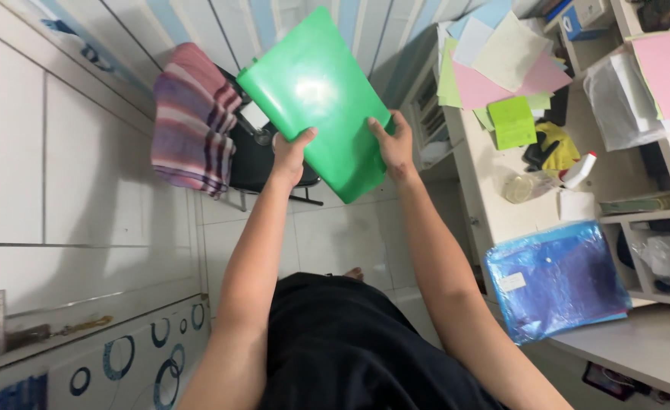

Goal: The person is sorting through a pile of colored papers and documents on a desk, placing them into folders and rearranging them.

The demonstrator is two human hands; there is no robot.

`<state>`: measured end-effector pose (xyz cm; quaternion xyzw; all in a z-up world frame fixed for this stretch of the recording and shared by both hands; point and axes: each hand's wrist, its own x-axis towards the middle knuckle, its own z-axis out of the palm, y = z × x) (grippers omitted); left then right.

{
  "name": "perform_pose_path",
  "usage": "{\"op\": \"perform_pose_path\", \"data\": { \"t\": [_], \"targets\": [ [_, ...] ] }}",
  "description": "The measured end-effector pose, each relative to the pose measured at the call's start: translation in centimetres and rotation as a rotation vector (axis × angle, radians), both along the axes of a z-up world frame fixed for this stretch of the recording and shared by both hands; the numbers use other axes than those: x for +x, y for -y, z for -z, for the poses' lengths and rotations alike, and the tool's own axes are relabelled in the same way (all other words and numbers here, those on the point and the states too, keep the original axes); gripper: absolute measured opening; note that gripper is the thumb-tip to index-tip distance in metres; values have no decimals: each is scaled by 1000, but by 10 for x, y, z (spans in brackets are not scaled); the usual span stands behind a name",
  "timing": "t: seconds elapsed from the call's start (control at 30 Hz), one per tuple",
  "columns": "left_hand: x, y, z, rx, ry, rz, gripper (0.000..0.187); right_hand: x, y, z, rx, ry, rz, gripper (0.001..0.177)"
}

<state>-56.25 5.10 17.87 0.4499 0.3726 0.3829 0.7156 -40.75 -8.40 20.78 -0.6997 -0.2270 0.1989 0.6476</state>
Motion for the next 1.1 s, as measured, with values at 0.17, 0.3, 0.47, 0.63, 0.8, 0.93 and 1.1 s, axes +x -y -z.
{"op": "perform_pose_path", "data": {
  "t": [0.17, 0.3, 0.47, 0.63, 0.8, 0.93, 1.1],
  "targets": [
    [-56, -43, 22, 128, -228, -22, 57, -40, -25, 21, -135, 153, -50, 60],
    [-92, -63, 22, 296, -416, 47, 63, -107, -45, -2, -121, 436, -136, 77],
    [-113, -39, -36, 230, -168, 312, 74, -171, -59, -3, -177, 334, -397, 96],
    [-104, -22, -27, 74, 2, 635, 76, -162, -30, 0, -194, 233, -394, 111],
    [-57, 6, -23, 240, -3, 866, 75, -88, 19, 31, -137, 116, -27, 73],
    [2, 35, -24, 345, -23, 943, 76, -44, 66, -4, -110, 36, 115, 52],
    [84, 74, 16, 463, -46, 726, 60, 41, 147, 22, 118, -121, 175, 54]
  ]
}}
